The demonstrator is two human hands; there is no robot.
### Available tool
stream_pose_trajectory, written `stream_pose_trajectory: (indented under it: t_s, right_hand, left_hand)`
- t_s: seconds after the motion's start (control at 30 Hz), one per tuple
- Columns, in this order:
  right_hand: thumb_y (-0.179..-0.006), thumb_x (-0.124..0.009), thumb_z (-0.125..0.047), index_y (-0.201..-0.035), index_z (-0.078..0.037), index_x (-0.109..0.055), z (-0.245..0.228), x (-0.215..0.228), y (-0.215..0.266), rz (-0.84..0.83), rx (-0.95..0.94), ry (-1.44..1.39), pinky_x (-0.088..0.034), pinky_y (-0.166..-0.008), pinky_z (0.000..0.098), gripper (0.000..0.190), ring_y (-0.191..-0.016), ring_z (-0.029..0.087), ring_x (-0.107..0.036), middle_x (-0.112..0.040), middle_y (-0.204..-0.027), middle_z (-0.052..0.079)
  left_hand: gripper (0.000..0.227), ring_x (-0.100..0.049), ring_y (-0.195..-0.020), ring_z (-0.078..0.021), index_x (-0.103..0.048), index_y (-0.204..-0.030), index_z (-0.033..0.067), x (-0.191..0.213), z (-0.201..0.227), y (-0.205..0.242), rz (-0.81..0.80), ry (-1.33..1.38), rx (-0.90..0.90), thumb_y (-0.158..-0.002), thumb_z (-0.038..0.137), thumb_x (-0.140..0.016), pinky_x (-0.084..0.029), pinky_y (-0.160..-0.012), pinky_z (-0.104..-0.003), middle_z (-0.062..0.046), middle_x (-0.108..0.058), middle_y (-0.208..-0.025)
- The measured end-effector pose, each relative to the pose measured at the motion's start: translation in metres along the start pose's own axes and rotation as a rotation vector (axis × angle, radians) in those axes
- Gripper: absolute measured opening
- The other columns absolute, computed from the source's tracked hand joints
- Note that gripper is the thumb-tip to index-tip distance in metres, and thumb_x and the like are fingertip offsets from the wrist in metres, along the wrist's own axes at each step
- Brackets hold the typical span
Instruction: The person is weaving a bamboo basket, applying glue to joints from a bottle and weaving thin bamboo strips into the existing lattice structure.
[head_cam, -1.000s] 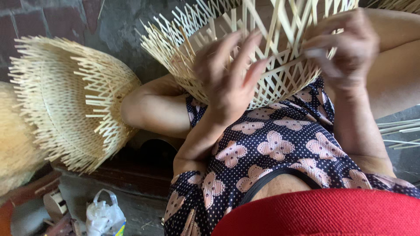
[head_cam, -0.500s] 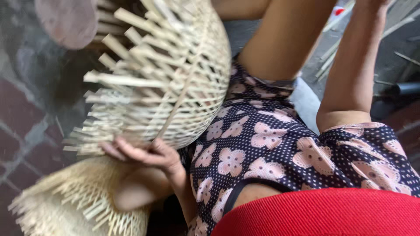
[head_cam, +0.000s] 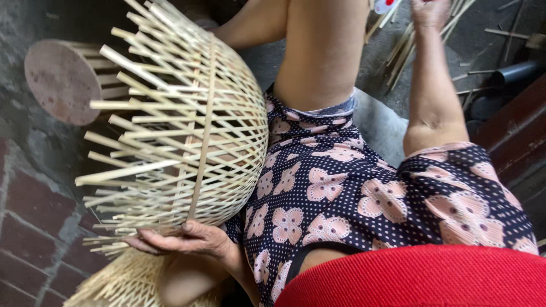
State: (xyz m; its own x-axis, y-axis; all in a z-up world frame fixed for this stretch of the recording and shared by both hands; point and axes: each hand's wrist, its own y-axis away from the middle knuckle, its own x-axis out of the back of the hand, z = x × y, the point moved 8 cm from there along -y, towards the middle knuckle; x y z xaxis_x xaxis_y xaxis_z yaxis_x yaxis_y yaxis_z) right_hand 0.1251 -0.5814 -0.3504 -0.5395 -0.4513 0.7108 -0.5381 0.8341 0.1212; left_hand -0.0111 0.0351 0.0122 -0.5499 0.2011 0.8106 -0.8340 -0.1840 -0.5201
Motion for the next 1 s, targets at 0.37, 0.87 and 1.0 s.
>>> stream_pose_trajectory:
  t_s: [0.37,0.87,1.0]
  right_hand:
    - [-0.084,-0.076,-0.012,-0.079,-0.009,-0.074,-0.023,-0.019,0.024,-0.274,-0.370,-0.059,-0.062,-0.060,0.0257,0.006,-0.064,0.012,-0.076,-0.078,-0.080,0.009]
    - [-0.114,-0.068,-0.017,-0.107,-0.001,-0.068,-0.018,0.036,-0.020,-0.447,0.053,-0.741,-0.058,-0.068,0.0320,0.017,-0.075,0.016,-0.072,-0.073,-0.093,0.008]
    - [-0.112,-0.066,-0.017,-0.110,-0.002,-0.068,-0.037,0.028,-0.021,-0.497,0.173,-0.581,-0.056,-0.071,0.0329,0.015,-0.079,0.018,-0.070,-0.072,-0.096,0.009]
  left_hand:
    - [0.067,-0.014,-0.162,-0.0401,-0.020,-0.167,0.0134,-0.004,-0.005,-0.001,-0.017,-0.019,0.004,-0.114,0.051,-0.035,-0.014,-0.131,-0.061,-0.020,-0.015,-0.174]
    - [0.065,-0.014,-0.162,-0.0411,-0.017,-0.166,0.0108,0.004,-0.014,0.005,-0.017,-0.005,0.011,-0.115,0.045,-0.037,-0.012,-0.133,-0.061,-0.020,-0.018,-0.173]
    - [0.064,-0.015,-0.162,-0.0414,-0.016,-0.166,0.0101,0.009,0.005,0.005,-0.029,-0.040,0.039,-0.115,0.043,-0.038,-0.012,-0.133,-0.061,-0.020,-0.019,-0.172]
